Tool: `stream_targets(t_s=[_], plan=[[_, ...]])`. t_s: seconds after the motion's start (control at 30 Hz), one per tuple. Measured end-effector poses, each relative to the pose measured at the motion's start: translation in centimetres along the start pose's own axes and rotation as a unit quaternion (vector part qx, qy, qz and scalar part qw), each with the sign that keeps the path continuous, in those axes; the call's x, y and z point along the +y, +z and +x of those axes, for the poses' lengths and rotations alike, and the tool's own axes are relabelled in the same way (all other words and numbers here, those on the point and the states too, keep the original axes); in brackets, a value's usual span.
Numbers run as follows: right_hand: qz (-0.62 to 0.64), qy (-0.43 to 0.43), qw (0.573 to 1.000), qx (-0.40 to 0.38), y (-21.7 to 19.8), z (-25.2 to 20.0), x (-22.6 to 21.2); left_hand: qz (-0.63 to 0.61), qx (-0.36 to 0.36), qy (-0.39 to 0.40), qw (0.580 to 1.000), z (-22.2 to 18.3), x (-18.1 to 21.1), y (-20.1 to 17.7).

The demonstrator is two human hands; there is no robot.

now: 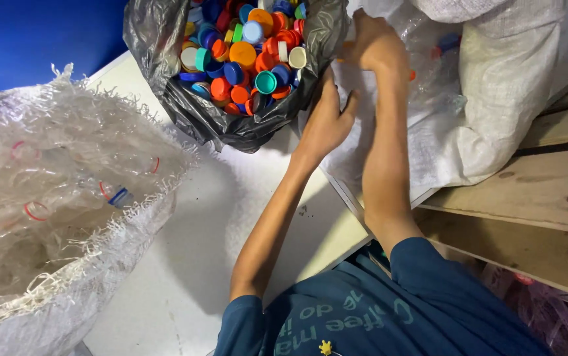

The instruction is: The recorder is sorting plastic bottles and their caps into different containers and bags in a recycling environment.

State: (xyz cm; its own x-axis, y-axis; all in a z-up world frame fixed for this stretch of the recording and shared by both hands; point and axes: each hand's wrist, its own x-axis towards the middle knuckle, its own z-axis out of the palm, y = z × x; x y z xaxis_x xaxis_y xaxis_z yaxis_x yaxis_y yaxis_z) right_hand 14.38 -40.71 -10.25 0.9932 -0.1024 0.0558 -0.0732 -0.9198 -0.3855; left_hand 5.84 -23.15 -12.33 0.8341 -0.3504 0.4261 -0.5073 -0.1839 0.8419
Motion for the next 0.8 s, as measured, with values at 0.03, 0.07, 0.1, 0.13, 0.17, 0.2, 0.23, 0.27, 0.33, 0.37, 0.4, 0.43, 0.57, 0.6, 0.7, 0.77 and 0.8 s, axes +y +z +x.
stream_targets(t_s=[0.03,0.07,0.1,0.13,0.17,0.2,0.23,0.27,0.33,0.37,0.4,0.43,0.57,0.6,0.7,0.77,0.8], plan=[[0.0,-0.001,1.0,0.002,-2.4,-1.4,-1.4,0.001,0.001,0.002,1.0,0.0,0.2,-0.3],[0.029,0.021,0.999,0.01,-4.9,-2.9,-2.6,-0.002,-0.019,-0.016,1.0,0.1,0.4,-0.4],[0.059,0.044,0.997,0.018,-7.4,-4.4,-3.8,-0.005,-0.039,-0.034,0.999,0.1,0.7,-0.4],[0.058,0.043,0.997,0.021,-8.3,-5.0,-3.9,-0.005,-0.039,-0.031,0.999,0.9,2.9,-1.7],[0.074,0.086,0.993,-0.021,-9.1,-5.6,-4.0,-0.031,-0.092,-0.145,0.985,1.5,5.1,-2.9],[0.091,0.13,0.985,-0.064,-9.9,-6.3,-4.0,-0.057,-0.148,-0.256,0.954,2.1,7.4,-4.1],[0.091,0.13,0.985,-0.062,-9.9,-6.9,-3.2,-0.056,-0.148,-0.254,0.954,1.6,6.5,-3.8],[0.063,0.09,0.993,-0.052,-10.0,-7.3,-2.5,-0.072,-0.109,-0.138,0.982,1.2,5.5,-3.5],[0.036,0.046,0.998,-0.036,-10.6,-8.3,-2.3,-0.083,-0.068,-0.013,0.994,0.8,4.5,-3.4],[0.055,0.056,0.996,-0.034,-11.0,-8.7,-2.8,-0.041,-0.074,0.008,0.996,0.8,4.5,-3.5],[0.074,0.066,0.994,-0.034,-11.3,-9.4,-3.2,0.001,-0.08,0.027,0.996,0.7,4.4,-3.5],[0.075,0.062,0.995,-0.031,-11.1,-9.2,-3.5,0.004,-0.078,0.03,0.996,0.9,4.2,-3.6],[-0.07,-0.051,0.994,0.064,-12.4,-11.3,-6.1,0.009,-0.087,0.037,0.995,0.5,5.4,-3.8],[-0.077,0.006,0.994,0.073,-13.4,-11.8,-7.4,-0.011,-0.096,0.017,0.995,0.8,5.9,-4.2],[-0.036,0.008,0.996,0.086,-15.4,-14.3,-9.8,0.0,-0.059,0.036,0.998,0.8,7.4,-4.5],[-0.043,-0.02,0.993,0.111,-16.5,-15.7,-11.7,0.018,-0.015,0.094,0.995,1.0,8.6,-5.0],[-0.049,-0.048,0.988,0.137,-17.1,-16.4,-12.6,0.035,0.027,0.153,0.987,1.1,9.1,-5.3]])
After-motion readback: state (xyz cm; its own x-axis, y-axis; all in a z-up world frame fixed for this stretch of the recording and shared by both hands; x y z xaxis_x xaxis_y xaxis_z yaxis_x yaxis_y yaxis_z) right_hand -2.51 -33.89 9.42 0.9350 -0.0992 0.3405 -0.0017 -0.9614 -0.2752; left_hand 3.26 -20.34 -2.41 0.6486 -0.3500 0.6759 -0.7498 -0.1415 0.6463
